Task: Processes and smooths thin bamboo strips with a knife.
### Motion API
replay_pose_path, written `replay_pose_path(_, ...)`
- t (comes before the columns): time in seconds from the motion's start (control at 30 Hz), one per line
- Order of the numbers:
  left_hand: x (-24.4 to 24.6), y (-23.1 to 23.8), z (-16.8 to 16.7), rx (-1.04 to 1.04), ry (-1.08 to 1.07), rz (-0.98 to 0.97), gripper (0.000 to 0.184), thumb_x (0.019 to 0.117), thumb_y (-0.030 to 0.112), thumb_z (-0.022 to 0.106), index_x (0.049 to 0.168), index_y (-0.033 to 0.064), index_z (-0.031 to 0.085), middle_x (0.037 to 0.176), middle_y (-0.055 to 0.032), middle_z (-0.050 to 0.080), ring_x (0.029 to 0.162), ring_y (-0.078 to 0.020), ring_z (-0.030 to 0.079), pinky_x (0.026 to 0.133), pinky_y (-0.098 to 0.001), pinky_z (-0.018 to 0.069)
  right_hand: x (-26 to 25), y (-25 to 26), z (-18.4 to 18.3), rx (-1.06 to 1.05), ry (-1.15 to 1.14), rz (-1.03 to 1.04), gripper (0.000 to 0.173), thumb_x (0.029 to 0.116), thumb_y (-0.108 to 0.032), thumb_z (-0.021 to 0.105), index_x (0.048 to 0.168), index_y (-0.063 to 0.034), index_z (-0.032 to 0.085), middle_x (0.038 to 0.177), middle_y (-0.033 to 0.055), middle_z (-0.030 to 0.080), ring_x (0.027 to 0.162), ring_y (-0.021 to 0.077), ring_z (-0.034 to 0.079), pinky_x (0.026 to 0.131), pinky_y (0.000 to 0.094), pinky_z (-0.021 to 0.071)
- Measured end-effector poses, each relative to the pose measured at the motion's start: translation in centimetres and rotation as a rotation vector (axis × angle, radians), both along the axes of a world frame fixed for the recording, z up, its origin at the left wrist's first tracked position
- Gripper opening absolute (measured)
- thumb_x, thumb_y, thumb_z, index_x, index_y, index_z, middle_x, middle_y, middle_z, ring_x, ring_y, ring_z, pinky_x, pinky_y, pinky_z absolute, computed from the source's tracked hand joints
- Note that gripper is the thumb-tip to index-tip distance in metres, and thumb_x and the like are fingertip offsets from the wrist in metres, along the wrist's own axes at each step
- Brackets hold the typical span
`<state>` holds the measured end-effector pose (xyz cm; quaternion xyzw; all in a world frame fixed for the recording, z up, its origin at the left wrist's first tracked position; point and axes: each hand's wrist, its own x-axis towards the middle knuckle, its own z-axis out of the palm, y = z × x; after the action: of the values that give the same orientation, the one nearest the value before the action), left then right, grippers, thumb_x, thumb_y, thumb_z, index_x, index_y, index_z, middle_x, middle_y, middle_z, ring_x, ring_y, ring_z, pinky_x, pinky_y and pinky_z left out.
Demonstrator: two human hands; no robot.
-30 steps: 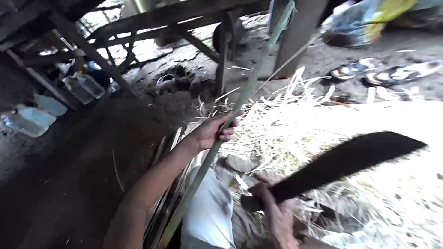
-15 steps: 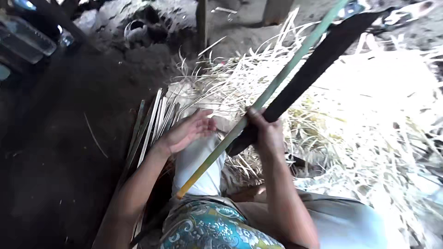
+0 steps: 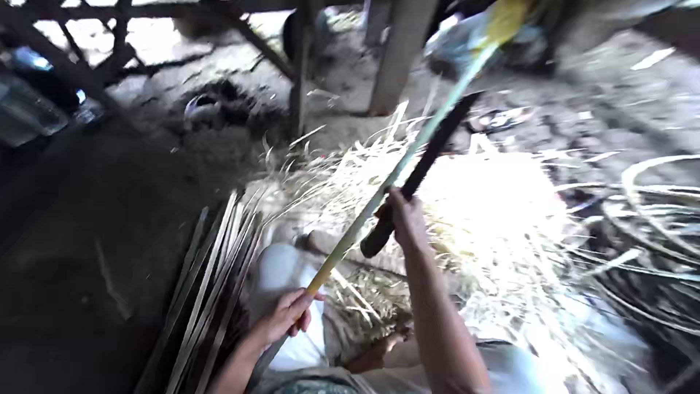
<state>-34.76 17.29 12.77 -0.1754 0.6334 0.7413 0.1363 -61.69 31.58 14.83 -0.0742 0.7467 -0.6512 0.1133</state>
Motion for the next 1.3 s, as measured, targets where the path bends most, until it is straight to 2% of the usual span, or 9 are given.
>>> replay_pose_path(0.1, -2.7, 0.6, 0.0, -0.171, -0.003, 0.028, 0.035, 0.1107, 0.022, 0.037, 0.13, 0.0009, 0.059, 0.07, 0.0063, 0.058, 0.05, 0.0009, 0.046, 0.048, -0.0161, 0.04, -1.0, 2.5, -0.3, 0.4, 0.106, 0.052, 0.037, 0.1112, -0.021, 0.043, 0.141, -0.0053, 0.056, 0.083, 0.0168, 0.063, 0.063, 0.0263, 0.056, 0.063, 0.0462, 0.0502)
replay_pose_path(0.17, -5.3, 0.9, 0.4, -0.401, -0.017, -0.009, 0.037, 0.1121, 0.022, 0.037, 0.131, -0.0007, 0.059, 0.079, 0.0, 0.063, 0.052, -0.0031, 0.045, 0.051, -0.0214, 0.0405, -0.9, 3.3, 0.5, 0.61, 0.206, 0.116, 0.035, 0.1086, -0.012, 0.046, 0.141, -0.0033, 0.056, 0.091, 0.0241, 0.067, 0.076, 0.0385, 0.065, 0.074, 0.0569, 0.0519)
replay_pose_path(0.23, -8.3, 1.0, 1.1, -0.64, -0.043, -0.082, 0.039, 0.1128, 0.024, 0.036, 0.132, -0.0006, 0.06, 0.096, -0.0088, 0.069, 0.07, -0.0147, 0.058, 0.069, -0.0336, 0.0497, 0.1, 3.7, 1.3, 0.782, 0.289, 0.183, 0.038, 0.1071, -0.01, 0.047, 0.143, -0.005, 0.056, 0.098, 0.0275, 0.07, 0.087, 0.0467, 0.068, 0.08, 0.0642, 0.0516)
replay_pose_path(0.3, -11.3, 1.5, 2.2, -0.778, -0.064, -0.122, 0.042, 0.1132, 0.026, 0.034, 0.13, -0.0029, 0.059, 0.11, -0.0168, 0.07, 0.099, -0.0278, 0.067, 0.095, -0.0471, 0.0508, 1.3, 3.5, 2.1, 0.961, 0.317, 0.279, 0.039, 0.1074, -0.011, 0.044, 0.145, -0.008, 0.054, 0.106, 0.0272, 0.07, 0.096, 0.0482, 0.069, 0.083, 0.0652, 0.0517)
replay_pose_path(0.43, -15.7, 2.9, 4.2, -0.963, -0.108, -0.14, 0.042, 0.1127, 0.028, 0.034, 0.126, -0.0002, 0.062, 0.112, -0.0176, 0.071, 0.111, -0.0338, 0.066, 0.1, -0.0547, 0.0475, 4.1, 2.8, 2.9, 1.225, 0.407, 0.476, 0.036, 0.1086, -0.009, 0.039, 0.141, -0.0037, 0.053, 0.115, 0.0267, 0.067, 0.104, 0.0465, 0.067, 0.084, 0.0597, 0.0522)
replay_pose_path(0.73, -14.7, 5.4, 5.4, -1.04, -0.062, -0.183, 0.043, 0.1124, 0.032, 0.037, 0.123, 0.0012, 0.063, 0.107, -0.0178, 0.071, 0.105, -0.0328, 0.068, 0.094, -0.0519, 0.0504, 2.0, 5.4, 1.6, 1.179, 0.338, 0.338, 0.028, 0.1078, -0.009, 0.043, 0.13, 0.0011, 0.057, 0.106, 0.0291, 0.068, 0.098, 0.0509, 0.068, 0.079, 0.0651, 0.052)
replay_pose_path(0.87, -14.9, 5.7, 5.3, -1.05, -0.082, -0.169, 0.041, 0.1121, 0.03, 0.037, 0.123, 0.0015, 0.064, 0.107, -0.0175, 0.071, 0.106, -0.0319, 0.068, 0.096, -0.0518, 0.0492, 5.2, 5.2, 2.5, 1.206, 0.327, 0.472, 0.037, 0.1089, -0.009, 0.037, 0.143, -0.0006, 0.051, 0.118, 0.0293, 0.066, 0.107, 0.0493, 0.067, 0.086, 0.0622, 0.0518)
replay_pose_path(1.13, -14.8, 5.1, 5.5, -1.108, -0.095, -0.152, 0.04, 0.1116, 0.029, 0.038, 0.123, 0.0021, 0.064, 0.107, -0.0183, 0.071, 0.106, -0.0333, 0.069, 0.094, -0.0526, 0.0501, 6.4, 3.9, 2.5, 1.201, 0.347, 0.478, 0.04, 0.1075, -0.004, 0.037, 0.145, -0.001, 0.048, 0.12, 0.0289, 0.065, 0.11, 0.0473, 0.066, 0.089, 0.0598, 0.0513)
replay_pose_path(1.3, -12.7, 4.2, 5.2, -1.109, -0.084, -0.199, 0.043, 0.1118, 0.034, 0.039, 0.122, 0.0017, 0.064, 0.102, -0.0163, 0.071, 0.1, -0.0313, 0.069, 0.092, -0.0508, 0.0511, 2.9, 4.6, 2.2, 1.199, 0.325, 0.412, 0.031, 0.1073, -0.004, 0.042, 0.135, -0.0001, 0.055, 0.114, 0.0289, 0.067, 0.106, 0.049, 0.066, 0.085, 0.0622, 0.0516)
